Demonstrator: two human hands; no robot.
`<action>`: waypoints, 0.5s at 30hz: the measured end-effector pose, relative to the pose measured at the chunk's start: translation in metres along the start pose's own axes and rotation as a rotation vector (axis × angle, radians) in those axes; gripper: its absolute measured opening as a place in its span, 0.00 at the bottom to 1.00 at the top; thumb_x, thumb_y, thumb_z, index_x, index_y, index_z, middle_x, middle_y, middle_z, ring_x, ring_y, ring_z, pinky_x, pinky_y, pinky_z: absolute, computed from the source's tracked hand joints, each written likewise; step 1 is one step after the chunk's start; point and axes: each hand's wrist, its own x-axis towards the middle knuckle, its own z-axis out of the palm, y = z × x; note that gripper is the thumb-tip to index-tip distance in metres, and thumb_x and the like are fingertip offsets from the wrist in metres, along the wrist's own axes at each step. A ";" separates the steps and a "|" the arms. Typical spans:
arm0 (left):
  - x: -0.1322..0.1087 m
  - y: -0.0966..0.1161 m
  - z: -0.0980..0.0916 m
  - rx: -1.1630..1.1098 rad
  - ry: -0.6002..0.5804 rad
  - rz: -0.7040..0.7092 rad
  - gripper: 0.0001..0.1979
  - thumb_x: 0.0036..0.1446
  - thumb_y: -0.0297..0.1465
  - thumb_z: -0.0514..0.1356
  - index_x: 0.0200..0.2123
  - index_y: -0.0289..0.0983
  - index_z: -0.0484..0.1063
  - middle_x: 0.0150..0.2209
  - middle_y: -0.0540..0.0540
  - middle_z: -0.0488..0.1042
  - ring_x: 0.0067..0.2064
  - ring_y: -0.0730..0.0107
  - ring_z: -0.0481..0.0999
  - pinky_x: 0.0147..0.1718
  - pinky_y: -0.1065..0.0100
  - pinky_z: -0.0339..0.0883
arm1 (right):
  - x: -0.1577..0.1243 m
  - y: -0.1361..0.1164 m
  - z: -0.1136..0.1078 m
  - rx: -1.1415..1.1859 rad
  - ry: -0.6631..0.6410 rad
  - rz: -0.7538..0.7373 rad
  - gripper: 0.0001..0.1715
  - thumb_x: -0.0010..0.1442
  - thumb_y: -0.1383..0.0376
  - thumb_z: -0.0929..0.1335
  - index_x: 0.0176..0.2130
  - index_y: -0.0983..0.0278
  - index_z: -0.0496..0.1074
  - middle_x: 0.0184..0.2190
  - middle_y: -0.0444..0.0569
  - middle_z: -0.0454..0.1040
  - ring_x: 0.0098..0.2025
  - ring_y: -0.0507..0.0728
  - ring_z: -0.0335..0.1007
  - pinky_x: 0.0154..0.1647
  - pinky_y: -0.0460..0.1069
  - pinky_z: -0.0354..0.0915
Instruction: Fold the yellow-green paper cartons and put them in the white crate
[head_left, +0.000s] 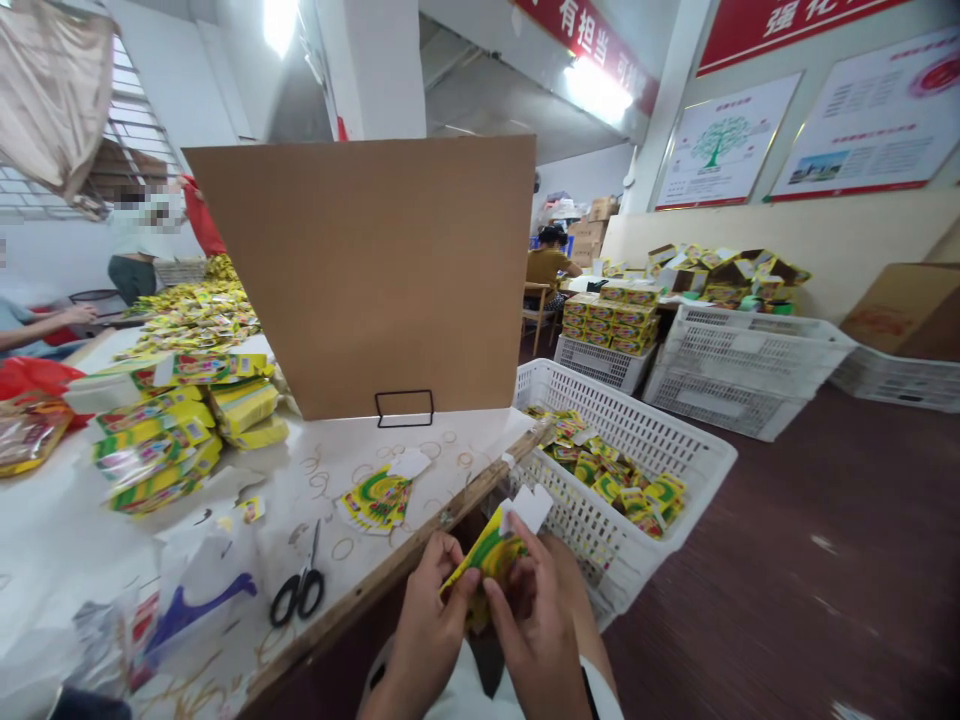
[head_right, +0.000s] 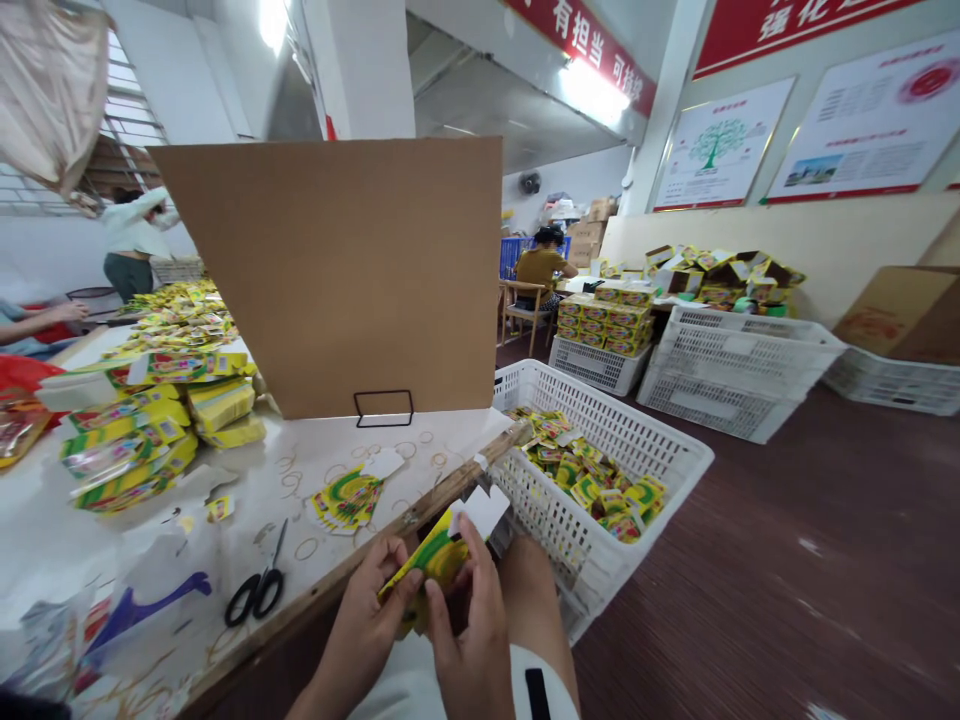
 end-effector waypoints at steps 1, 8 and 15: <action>-0.001 0.001 0.000 -0.012 0.004 -0.003 0.12 0.58 0.39 0.55 0.31 0.38 0.57 0.28 0.51 0.61 0.31 0.70 0.64 0.29 0.72 0.59 | 0.001 0.000 -0.002 -0.020 -0.028 -0.013 0.28 0.58 0.63 0.67 0.57 0.63 0.62 0.42 0.53 0.72 0.37 0.57 0.71 0.40 0.50 0.69; -0.008 0.011 -0.004 -0.134 -0.198 -0.067 0.18 0.56 0.45 0.58 0.32 0.35 0.62 0.28 0.51 0.63 0.30 0.74 0.62 0.29 0.73 0.56 | 0.003 -0.004 -0.006 0.080 0.031 0.042 0.17 0.57 0.63 0.69 0.46 0.62 0.65 0.28 0.44 0.67 0.26 0.52 0.65 0.26 0.45 0.65; -0.008 -0.005 -0.003 -0.614 -0.388 -0.454 0.28 0.42 0.48 0.67 0.39 0.31 0.75 0.33 0.44 0.72 0.34 0.70 0.70 0.36 0.71 0.60 | -0.002 -0.019 0.005 0.304 0.092 0.143 0.14 0.57 0.57 0.68 0.42 0.61 0.66 0.28 0.44 0.67 0.29 0.53 0.67 0.30 0.44 0.66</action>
